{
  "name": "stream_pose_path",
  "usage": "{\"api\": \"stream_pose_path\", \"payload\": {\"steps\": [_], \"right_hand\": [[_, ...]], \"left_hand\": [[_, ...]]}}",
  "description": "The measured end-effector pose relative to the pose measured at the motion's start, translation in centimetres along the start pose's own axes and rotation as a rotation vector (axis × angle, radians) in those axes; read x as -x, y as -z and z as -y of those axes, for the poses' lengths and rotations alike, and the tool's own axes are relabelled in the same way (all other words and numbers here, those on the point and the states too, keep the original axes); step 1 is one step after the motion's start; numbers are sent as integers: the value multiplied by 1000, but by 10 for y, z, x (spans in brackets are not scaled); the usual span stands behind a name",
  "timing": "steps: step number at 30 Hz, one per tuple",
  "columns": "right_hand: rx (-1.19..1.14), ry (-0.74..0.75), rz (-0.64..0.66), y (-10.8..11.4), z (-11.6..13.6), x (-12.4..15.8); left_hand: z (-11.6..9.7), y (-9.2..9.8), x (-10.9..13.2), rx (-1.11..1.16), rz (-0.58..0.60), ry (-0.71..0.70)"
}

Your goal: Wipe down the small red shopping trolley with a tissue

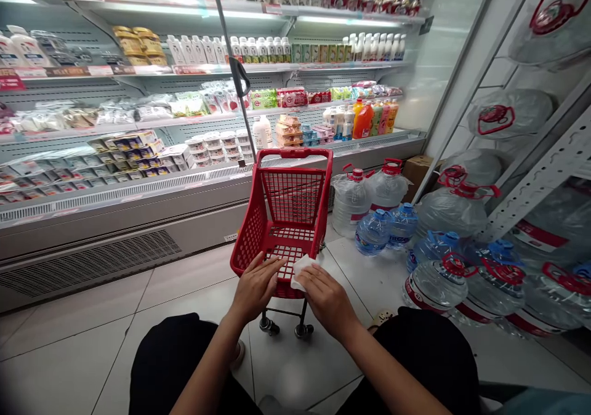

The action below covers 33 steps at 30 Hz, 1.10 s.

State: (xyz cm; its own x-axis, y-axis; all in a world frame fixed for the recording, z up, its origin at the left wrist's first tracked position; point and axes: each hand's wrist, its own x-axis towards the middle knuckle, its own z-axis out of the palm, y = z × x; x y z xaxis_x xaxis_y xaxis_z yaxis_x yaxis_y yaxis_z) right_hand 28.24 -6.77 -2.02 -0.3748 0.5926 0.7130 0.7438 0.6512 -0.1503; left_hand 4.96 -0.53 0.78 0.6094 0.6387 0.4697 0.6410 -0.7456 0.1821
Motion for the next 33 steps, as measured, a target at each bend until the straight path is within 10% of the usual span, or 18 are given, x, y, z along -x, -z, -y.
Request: {"api": "stream_pose_path", "payload": {"steps": [6, 16, 25, 33], "right_hand": [[-22, 169, 116, -7, 18, -1], [68, -20, 11, 7, -66, -20], [-68, 177, 91, -26, 13, -28], [79, 87, -1, -1, -81, -49]], "left_hand": [[6, 10, 15, -115, -36, 140], [23, 20, 25, -195, -15, 191], [-11, -1, 24, -139, -20, 96], [21, 20, 35, -193, -6, 167]]}}
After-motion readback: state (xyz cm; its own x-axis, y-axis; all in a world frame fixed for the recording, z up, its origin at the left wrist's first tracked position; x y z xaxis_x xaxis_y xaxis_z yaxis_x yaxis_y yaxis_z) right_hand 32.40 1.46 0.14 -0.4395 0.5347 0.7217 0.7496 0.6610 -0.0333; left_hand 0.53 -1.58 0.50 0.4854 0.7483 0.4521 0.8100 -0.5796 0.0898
